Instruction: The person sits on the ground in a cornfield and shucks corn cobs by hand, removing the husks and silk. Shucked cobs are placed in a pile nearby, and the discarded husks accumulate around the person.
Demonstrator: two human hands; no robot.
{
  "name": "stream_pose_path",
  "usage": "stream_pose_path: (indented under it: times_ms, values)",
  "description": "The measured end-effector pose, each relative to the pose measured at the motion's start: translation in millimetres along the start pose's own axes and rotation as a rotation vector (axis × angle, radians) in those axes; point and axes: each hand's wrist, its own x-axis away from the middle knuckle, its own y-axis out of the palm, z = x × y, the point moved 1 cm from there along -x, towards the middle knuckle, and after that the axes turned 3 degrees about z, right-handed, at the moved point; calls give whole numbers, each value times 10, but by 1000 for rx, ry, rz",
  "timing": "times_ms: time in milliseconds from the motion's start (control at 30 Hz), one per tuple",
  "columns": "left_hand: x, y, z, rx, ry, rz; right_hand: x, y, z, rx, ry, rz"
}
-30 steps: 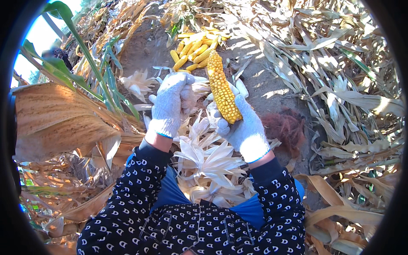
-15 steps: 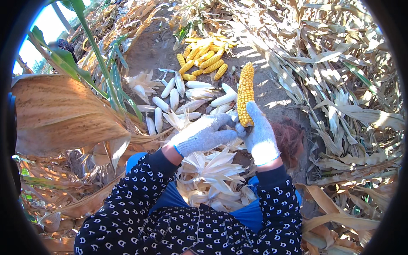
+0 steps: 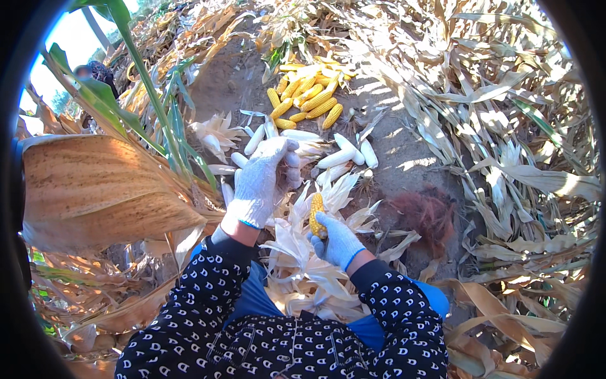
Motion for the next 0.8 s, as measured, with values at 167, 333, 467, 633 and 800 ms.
stream_pose_path:
  times_ms: [167,333,467,633,800]
  values:
    - [-133,-112,-64,323,6,12,139,737,-870,186,-656,-83]
    - [-223,-207,-265,328,-14,-30,717,1009,-882,891,-1318,79]
    - [-13,32,-386,177,-56,-283,904,1080,-643,1237,-1553,234]
    - [80,98,-342,78,-209,-384,916,750,-842,940,-1311,227]
    - [65,21,-81,-532,24,-93,1343,106,-1535,622,-1172,397]
